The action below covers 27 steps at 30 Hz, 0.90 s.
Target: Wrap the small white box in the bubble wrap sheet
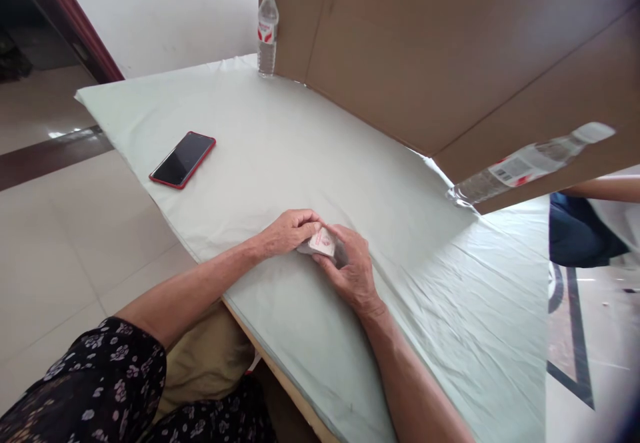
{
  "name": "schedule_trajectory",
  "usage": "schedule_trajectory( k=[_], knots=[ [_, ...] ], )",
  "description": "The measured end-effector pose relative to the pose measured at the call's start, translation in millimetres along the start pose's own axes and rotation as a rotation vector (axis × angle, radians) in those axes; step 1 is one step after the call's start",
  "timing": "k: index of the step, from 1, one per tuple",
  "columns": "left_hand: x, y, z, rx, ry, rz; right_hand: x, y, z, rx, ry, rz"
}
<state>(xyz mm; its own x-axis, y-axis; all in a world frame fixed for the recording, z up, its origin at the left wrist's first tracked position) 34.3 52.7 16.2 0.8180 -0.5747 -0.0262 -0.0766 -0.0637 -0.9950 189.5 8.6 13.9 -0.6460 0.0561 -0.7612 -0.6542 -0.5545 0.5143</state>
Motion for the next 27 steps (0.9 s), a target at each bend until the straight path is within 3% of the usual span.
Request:
schedule_trajectory(
  k=[5,10,15,21,27],
  knots=[
    [-1.6,-10,-4,0.054,-0.045,-0.018,-5,3,-2,0.018,-0.080,-0.015],
    [-14.7,-3,-1,0.050,-0.201,-0.009,-2,-8,-1,0.064,0.028,0.021],
    [-17.7,-3,-2,0.047,-0.082,0.149,-3,-15,-2,0.112,0.028,0.153],
    [-5.3,3,-7,0.060,0.131,0.367,3,-16,-1,0.089,0.067,0.171],
    [2.9,1,-4,0.275,0.053,0.449,-1,-6,-2,0.027,-0.047,-0.005]
  ],
)
Point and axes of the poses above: each hand's wrist, its own z-axis towards the middle knuckle, its own x-axis out of the palm, y = z × x, the point moved 5 cm from there along z, towards the middle knuckle, and after that the axes turned 8 degrees about y, right-handed, at the moved point
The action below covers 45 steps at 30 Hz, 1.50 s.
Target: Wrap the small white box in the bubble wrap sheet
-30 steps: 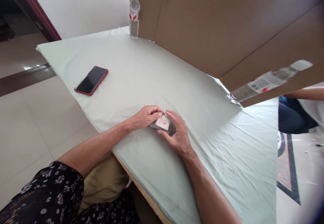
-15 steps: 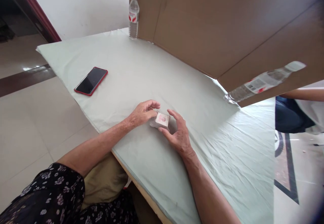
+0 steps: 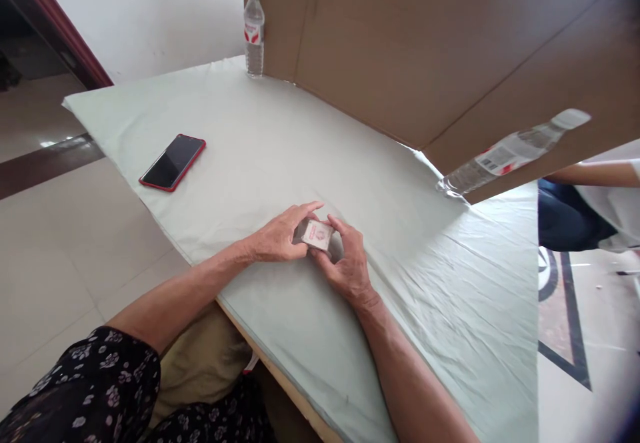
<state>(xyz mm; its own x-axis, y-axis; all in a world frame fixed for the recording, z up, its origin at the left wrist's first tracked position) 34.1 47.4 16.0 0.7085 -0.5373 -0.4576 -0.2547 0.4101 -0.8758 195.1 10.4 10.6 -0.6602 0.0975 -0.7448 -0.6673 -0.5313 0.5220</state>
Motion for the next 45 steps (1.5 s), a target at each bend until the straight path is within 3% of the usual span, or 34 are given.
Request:
schedule_trajectory(
  k=[6,17,24,30,33,40,45],
  knots=[
    [-4.1,6,6,-0.071,0.062,0.157,-3,-4,3,0.031,0.051,0.094],
    [-9.2,4,1,-0.085,0.084,0.172,-10,-6,1,0.060,-0.122,0.175],
    [-4.1,9,3,-0.057,0.071,0.290,-14,-2,4,-0.012,-0.159,0.033],
    [-0.4,7,3,-0.001,0.035,0.304,-26,19,15,-0.154,0.028,-0.281],
    [1.3,4,3,0.020,0.029,0.284,-28,23,18,-0.176,0.042,-0.377],
    [5.3,4,4,0.071,0.015,0.229,-21,19,26,-0.129,0.012,-0.352],
    [5.6,2,4,0.083,-0.009,0.155,-37,10,49,-0.044,-0.035,-0.310]
  ],
)
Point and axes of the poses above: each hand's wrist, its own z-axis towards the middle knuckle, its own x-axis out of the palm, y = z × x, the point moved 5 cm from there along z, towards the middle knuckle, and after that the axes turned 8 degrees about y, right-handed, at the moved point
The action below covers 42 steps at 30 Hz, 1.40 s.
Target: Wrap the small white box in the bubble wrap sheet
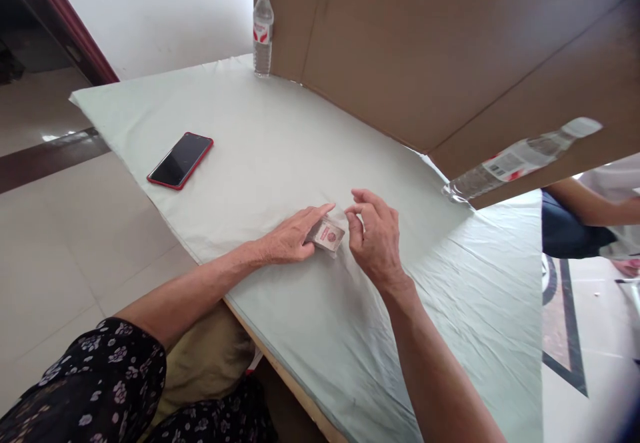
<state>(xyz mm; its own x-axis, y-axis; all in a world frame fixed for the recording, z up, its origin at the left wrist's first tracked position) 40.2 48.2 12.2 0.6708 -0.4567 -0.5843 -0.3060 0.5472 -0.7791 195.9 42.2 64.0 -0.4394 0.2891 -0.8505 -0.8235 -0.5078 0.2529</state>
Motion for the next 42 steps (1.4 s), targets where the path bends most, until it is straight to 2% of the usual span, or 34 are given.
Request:
schedule_trajectory(
  k=[7,12,16,19,23,27,29,31,33,35,39,42],
  knots=[
    [-4.8,-9,-1,-0.083,0.023,-0.208,3,-23,22,0.100,-0.059,0.038],
    [-8.3,-6,-2,-0.154,0.015,-0.466,2,-36,17,0.156,-0.117,0.067],
    [-3.2,-4,-1,-0.206,0.107,-0.632,0,-47,11,0.197,-0.156,0.084],
    [-4.2,-6,0,-0.263,0.119,-0.671,-1,-54,9,0.220,-0.174,0.121],
    [-5.7,-1,0,-0.352,0.062,-0.761,-4,-57,9,0.261,-0.183,0.181],
    [-4.0,15,0,-0.420,-0.109,-1.006,-16,-46,10,0.304,-0.216,0.257],
    [-2.7,21,1,-0.445,-0.170,-1.098,-19,-36,11,0.347,-0.147,0.320],
    [-2.8,25,1,-0.450,-0.204,-1.146,-16,-21,12,0.362,0.002,0.346],
    [-4.1,25,1,-0.438,-0.219,-1.157,-7,-6,12,0.353,0.157,0.313],
    [-5.6,23,1,-0.418,-0.223,-1.151,5,4,10,0.352,0.256,0.244],
    [-6.3,19,2,-0.356,-0.211,-1.144,23,5,7,0.368,0.315,0.139],
    [-8.0,21,4,-0.330,-0.248,-1.139,23,-9,6,0.406,0.271,0.204]
  ],
)
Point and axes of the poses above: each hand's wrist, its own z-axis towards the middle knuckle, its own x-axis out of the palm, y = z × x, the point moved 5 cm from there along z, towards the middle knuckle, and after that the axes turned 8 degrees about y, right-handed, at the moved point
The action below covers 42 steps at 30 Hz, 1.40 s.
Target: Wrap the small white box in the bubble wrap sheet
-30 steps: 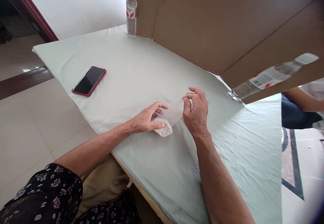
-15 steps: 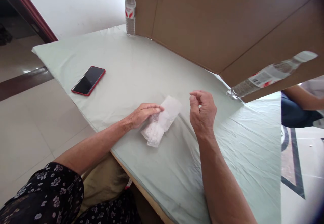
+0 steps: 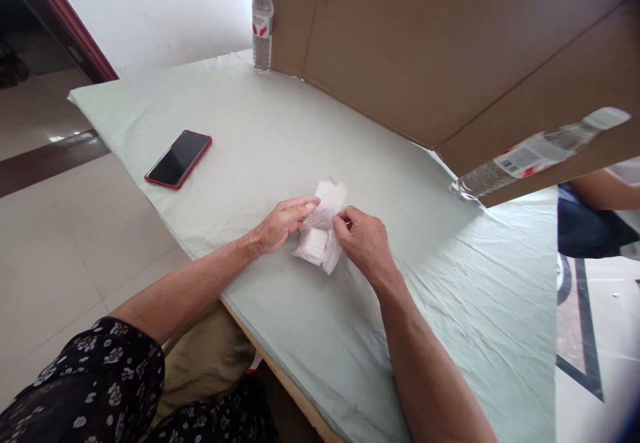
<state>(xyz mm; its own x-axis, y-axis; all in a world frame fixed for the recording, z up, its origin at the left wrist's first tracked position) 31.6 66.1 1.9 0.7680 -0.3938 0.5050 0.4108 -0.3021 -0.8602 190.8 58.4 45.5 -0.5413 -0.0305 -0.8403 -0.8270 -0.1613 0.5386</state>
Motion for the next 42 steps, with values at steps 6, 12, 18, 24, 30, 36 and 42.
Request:
schedule_trajectory(
  k=[6,12,18,24,30,36,42],
  knots=[
    [-16.1,-14,-4,0.101,-0.302,0.377,-5,-28,8,0.117,-0.042,0.550],
    [0.5,-29,-14,0.263,-0.323,1.022,13,-32,9,0.144,0.024,0.815],
    [-12.5,-31,-10,0.189,-0.398,1.056,7,-46,11,0.142,-0.143,0.733],
    [-39.8,-43,-10,0.119,-0.613,1.297,3,-72,18,0.193,-0.229,0.646],
    [-28.5,-55,-21,0.418,-0.653,1.391,-32,-53,9,0.056,-0.442,0.487],
    [0.5,-47,-24,0.580,-0.206,1.347,-27,-21,4,0.030,0.045,0.451],
    [-7.5,-39,-16,0.360,-0.154,1.394,-22,-15,0,-0.066,0.135,0.455]
  ],
)
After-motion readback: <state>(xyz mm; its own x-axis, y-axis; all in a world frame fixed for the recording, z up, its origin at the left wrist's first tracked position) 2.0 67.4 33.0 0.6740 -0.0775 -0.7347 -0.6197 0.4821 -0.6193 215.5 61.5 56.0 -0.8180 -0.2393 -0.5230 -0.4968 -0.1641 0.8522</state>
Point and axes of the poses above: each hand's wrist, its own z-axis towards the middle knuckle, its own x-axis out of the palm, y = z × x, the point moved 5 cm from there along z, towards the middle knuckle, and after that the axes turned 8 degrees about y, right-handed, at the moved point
